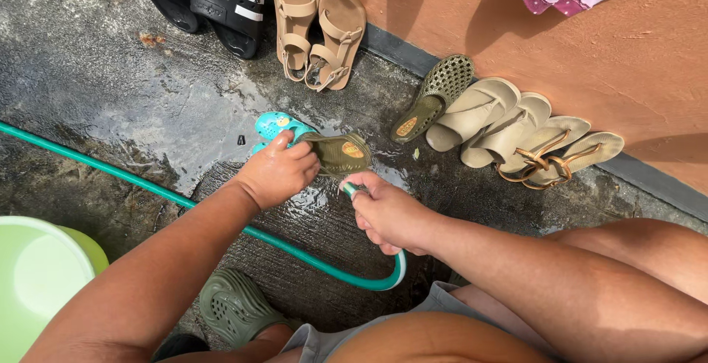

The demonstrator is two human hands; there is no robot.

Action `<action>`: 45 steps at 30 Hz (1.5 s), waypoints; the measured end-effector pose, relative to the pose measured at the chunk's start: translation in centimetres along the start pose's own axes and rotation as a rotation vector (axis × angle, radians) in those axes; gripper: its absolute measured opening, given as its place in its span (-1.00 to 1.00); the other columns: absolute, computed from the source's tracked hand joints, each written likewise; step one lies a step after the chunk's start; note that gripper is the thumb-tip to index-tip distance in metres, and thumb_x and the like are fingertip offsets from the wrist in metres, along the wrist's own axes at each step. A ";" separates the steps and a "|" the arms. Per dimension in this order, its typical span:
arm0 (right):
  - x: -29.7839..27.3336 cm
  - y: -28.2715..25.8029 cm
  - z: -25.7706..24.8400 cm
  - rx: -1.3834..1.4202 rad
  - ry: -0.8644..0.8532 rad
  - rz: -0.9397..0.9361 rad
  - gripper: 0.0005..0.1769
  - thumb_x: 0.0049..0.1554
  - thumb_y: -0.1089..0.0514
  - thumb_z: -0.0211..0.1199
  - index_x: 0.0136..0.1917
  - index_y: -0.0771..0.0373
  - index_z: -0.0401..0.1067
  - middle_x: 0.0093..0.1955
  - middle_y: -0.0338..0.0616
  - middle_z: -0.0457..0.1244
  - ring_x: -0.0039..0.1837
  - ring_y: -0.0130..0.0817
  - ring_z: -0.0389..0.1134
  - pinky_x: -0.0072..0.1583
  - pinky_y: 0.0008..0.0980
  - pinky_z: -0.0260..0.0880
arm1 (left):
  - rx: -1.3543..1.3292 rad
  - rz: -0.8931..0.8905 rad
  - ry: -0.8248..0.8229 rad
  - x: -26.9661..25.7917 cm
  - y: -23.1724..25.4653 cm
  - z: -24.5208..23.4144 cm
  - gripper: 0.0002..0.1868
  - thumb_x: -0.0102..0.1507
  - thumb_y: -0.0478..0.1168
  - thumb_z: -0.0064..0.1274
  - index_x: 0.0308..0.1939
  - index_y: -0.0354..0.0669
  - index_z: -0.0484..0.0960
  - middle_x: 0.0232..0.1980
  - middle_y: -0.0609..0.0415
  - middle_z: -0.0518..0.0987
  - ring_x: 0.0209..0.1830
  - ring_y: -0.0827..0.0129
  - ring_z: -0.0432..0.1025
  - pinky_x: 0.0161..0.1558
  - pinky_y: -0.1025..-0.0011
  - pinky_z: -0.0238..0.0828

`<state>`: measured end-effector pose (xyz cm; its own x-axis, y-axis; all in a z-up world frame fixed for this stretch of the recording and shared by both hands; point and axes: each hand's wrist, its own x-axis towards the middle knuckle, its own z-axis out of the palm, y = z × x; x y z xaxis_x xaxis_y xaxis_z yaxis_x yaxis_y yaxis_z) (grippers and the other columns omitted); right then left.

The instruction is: The person washes various types of footwear including sandals, crocs, and slippers by spraying them with water from a hose and scrubbing them by hand.

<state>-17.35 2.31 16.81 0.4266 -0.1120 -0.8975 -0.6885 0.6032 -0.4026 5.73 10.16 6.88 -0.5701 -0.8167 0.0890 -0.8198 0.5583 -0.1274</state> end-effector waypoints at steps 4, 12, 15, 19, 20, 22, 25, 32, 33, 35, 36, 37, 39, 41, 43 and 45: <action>-0.1 0.3 0.4 -0.007 0.007 0.032 -0.55 0.26 0.07 -0.09 0.41 -0.15 0.16 -0.32 -0.26 0.07 -0.50 -0.54 -0.06 -0.48 -0.46 -0.11 | -0.022 0.009 -0.040 -0.6 -0.6 0.1 -0.77 0.12 -0.15 0.02 -0.21 0.05 0.73 -0.11 0.33 0.57 0.07 0.37 0.36 0.24 0.08 0.19; -0.3 0.4 0.5 0.027 -0.012 -0.052 -0.54 0.26 0.10 -0.11 0.42 -0.15 0.14 -0.29 -0.26 0.11 -0.50 -0.54 -0.05 -0.49 -0.46 -0.11 | 0.082 0.083 0.012 0.2 -0.6 -0.1 -0.82 0.08 -0.12 0.03 -0.31 0.08 0.72 -0.20 0.35 0.55 0.06 0.37 0.35 0.19 0.22 0.21; -0.4 0.7 0.5 0.033 -0.018 -0.148 -0.57 0.28 0.12 -0.12 0.41 -0.11 0.13 -0.28 -0.25 0.12 -0.50 -0.55 -0.04 -0.50 -0.47 -0.09 | 0.055 0.086 -0.050 0.3 -0.6 0.0 -0.84 0.07 -0.13 0.04 -0.34 0.09 0.71 -0.22 0.37 0.54 0.04 0.38 0.34 0.17 0.28 0.22; -0.8 0.2 0.0 0.046 0.072 -0.211 -0.61 0.30 0.11 -0.12 0.39 -0.08 0.14 -0.28 -0.25 0.12 -0.49 -0.57 -0.01 -0.49 -0.48 -0.06 | 0.109 0.093 -0.050 0.4 -0.9 0.0 -0.85 0.09 -0.12 0.03 -0.34 0.07 0.69 -0.22 0.35 0.54 0.01 0.38 0.34 0.11 0.32 0.21; -1.1 0.0 0.0 0.067 0.086 -0.212 -0.61 0.30 0.10 -0.12 0.39 -0.09 0.14 -0.28 -0.25 0.12 -0.48 -0.58 0.00 -0.48 -0.49 -0.05 | 0.122 0.093 -0.048 0.4 -1.0 0.1 -0.85 0.09 -0.12 0.03 -0.33 0.07 0.69 -0.22 0.35 0.53 0.01 0.38 0.33 0.11 0.33 0.21; -1.7 0.0 -0.1 0.077 0.084 -0.264 -0.63 0.30 0.10 -0.13 0.37 -0.06 0.13 -0.29 -0.26 0.12 -0.50 -0.56 -0.04 -0.49 -0.48 -0.08 | 0.139 0.094 -0.055 0.1 -0.8 0.2 -0.86 0.10 -0.12 0.03 -0.33 0.08 0.68 -0.23 0.35 0.53 0.01 0.38 0.33 0.10 0.34 0.22; -2.6 -0.5 -0.8 0.078 0.084 -0.355 -0.64 0.31 0.11 -0.12 0.37 -0.05 0.11 -0.28 -0.27 0.11 -0.49 -0.56 -0.05 -0.48 -0.48 -0.06 | 0.146 0.099 -0.059 0.1 -0.9 0.6 -0.86 0.09 -0.13 0.02 -0.33 0.09 0.67 -0.24 0.34 0.53 0.00 0.38 0.34 0.09 0.33 0.23; -2.5 -0.4 -1.1 0.141 0.109 -0.200 -0.66 0.30 0.11 -0.13 0.34 -0.03 0.14 -0.31 -0.27 0.08 -0.50 -0.55 -0.06 -0.49 -0.48 -0.11 | 0.045 -0.041 -0.014 0.6 -0.8 0.0 -0.84 0.12 -0.15 0.01 -0.24 0.08 0.64 -0.20 0.30 0.52 -0.01 0.38 0.35 0.08 0.31 0.25; -2.2 -0.2 -1.1 0.156 0.098 -0.213 -0.66 0.30 0.11 -0.14 0.35 -0.03 0.14 -0.31 -0.27 0.08 -0.50 -0.55 -0.06 -0.49 -0.48 -0.10 | 0.017 -0.086 0.018 1.0 -0.9 -0.4 -0.82 0.12 -0.15 0.01 -0.22 0.09 0.64 -0.21 0.28 0.51 -0.02 0.38 0.36 0.08 0.29 0.26; -1.8 0.4 -0.9 0.181 0.071 -0.232 -0.66 0.30 0.10 -0.15 0.35 -0.03 0.14 -0.31 -0.27 0.08 -0.51 -0.53 -0.06 -0.50 -0.47 -0.08 | -0.027 -0.092 0.097 2.0 -1.1 -1.3 -0.82 0.15 -0.17 0.01 -0.18 0.04 0.62 -0.18 0.23 0.52 -0.01 0.33 0.38 0.15 0.28 0.27; -1.6 0.6 -0.9 0.182 0.061 -0.254 -0.66 0.30 0.11 -0.15 0.35 -0.03 0.13 -0.31 -0.27 0.08 -0.50 -0.54 -0.05 -0.50 -0.47 -0.07 | -0.051 -0.099 0.134 2.4 -1.3 -1.7 -0.81 0.16 -0.17 0.01 -0.16 0.01 0.61 -0.16 0.21 0.52 0.00 0.30 0.39 0.19 0.28 0.27; -1.6 0.9 -1.1 0.182 0.048 -0.270 -0.65 0.30 0.12 -0.15 0.35 -0.03 0.13 -0.31 -0.27 0.08 -0.50 -0.54 -0.05 -0.49 -0.47 -0.06 | -0.045 -0.099 0.185 2.9 -1.2 -2.1 -0.81 0.15 -0.17 0.01 -0.17 -0.01 0.60 -0.15 0.18 0.52 0.04 0.28 0.41 0.23 0.26 0.27; -1.4 1.3 -1.5 0.175 0.036 -0.294 -0.65 0.31 0.12 -0.15 0.35 -0.04 0.13 -0.32 -0.27 0.07 -0.49 -0.54 -0.05 -0.49 -0.48 -0.06 | -0.041 -0.099 0.285 4.0 -1.2 -2.7 -0.81 0.14 -0.17 0.00 -0.18 -0.04 0.59 -0.12 0.12 0.53 0.13 0.23 0.43 0.33 0.22 0.26; -1.1 1.3 -2.3 0.159 0.036 -0.299 -0.65 0.31 0.12 -0.14 0.36 -0.06 0.13 -0.35 -0.28 0.04 -0.49 -0.55 -0.07 -0.48 -0.49 -0.07 | -0.077 -0.135 0.359 4.8 -0.8 -2.8 -0.82 0.18 -0.18 0.00 -0.15 -0.06 0.58 -0.08 0.09 0.53 0.19 0.23 0.44 0.41 0.20 0.23; -0.8 1.3 -3.1 0.170 0.055 -0.325 -0.69 0.33 0.11 -0.14 0.34 -0.04 0.12 -0.36 -0.26 0.03 -0.49 -0.54 -0.08 -0.49 -0.48 -0.07 | -0.136 -0.188 0.398 5.2 -0.2 -2.5 -0.85 0.21 -0.20 0.02 -0.15 -0.07 0.56 -0.06 0.07 0.53 0.20 0.23 0.45 0.44 0.16 0.22; -0.6 1.3 -3.4 0.179 0.053 -0.332 -0.72 0.34 0.10 -0.14 0.32 -0.03 0.12 -0.36 -0.25 0.02 -0.50 -0.53 -0.09 -0.49 -0.48 -0.07 | -0.257 -0.267 0.403 5.5 0.5 -2.0 -0.87 0.25 -0.19 0.09 -0.16 -0.09 0.55 -0.11 0.06 0.52 0.11 0.20 0.46 0.40 0.12 0.23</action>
<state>-20.48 0.48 16.26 0.5751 -0.3629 -0.7332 -0.4024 0.6548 -0.6397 2.09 6.19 9.32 -0.2743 -0.8429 0.4629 -0.8972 0.3976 0.1922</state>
